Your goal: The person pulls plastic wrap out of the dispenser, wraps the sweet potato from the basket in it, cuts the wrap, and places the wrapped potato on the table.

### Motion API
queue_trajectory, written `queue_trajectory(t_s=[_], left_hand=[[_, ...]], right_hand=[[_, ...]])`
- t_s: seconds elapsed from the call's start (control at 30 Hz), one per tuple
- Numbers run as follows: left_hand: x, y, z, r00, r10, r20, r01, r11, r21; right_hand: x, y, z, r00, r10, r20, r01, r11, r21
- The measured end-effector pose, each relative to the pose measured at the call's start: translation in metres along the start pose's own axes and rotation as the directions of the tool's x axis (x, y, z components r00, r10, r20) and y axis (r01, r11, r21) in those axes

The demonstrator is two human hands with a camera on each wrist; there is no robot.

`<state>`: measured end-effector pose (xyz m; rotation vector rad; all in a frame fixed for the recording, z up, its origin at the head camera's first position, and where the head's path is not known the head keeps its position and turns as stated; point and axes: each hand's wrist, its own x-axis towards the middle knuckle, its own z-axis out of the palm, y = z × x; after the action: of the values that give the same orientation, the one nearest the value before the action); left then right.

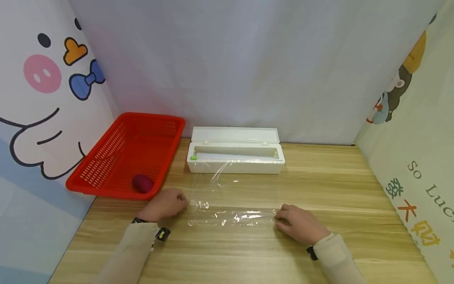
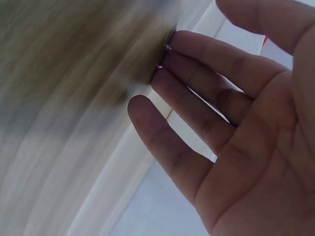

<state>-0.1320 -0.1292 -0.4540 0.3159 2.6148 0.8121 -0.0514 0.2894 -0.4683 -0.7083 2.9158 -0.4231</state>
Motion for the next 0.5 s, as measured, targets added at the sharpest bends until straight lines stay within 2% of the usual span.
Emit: queue_trajectory(t_s=[0.1,0.2,0.27,0.37,0.5], left_hand=[[0.014,0.001,0.004,0.989,-0.023,-0.147,0.015,0.998,-0.054],[0.026,0.002,0.009,0.975,-0.064,-0.215,0.036,0.99,-0.134],[0.032,0.001,0.012,0.97,-0.079,-0.232,0.043,0.986,-0.158],[0.036,-0.001,0.015,0.972,-0.093,-0.214,0.053,0.981,-0.188],[0.041,-0.004,0.019,0.978,-0.062,-0.201,0.029,0.986,-0.167]], right_hand=[[-0.001,0.001,0.002,1.0,0.012,-0.002,-0.012,0.999,0.033],[-0.002,0.003,0.006,0.999,0.031,-0.012,-0.03,0.997,0.074],[-0.002,0.005,0.009,0.999,0.036,-0.023,-0.034,0.995,0.093],[-0.004,0.006,0.011,0.998,0.03,-0.05,-0.024,0.993,0.114],[-0.007,0.008,0.01,0.995,0.023,-0.102,-0.011,0.994,0.111]])
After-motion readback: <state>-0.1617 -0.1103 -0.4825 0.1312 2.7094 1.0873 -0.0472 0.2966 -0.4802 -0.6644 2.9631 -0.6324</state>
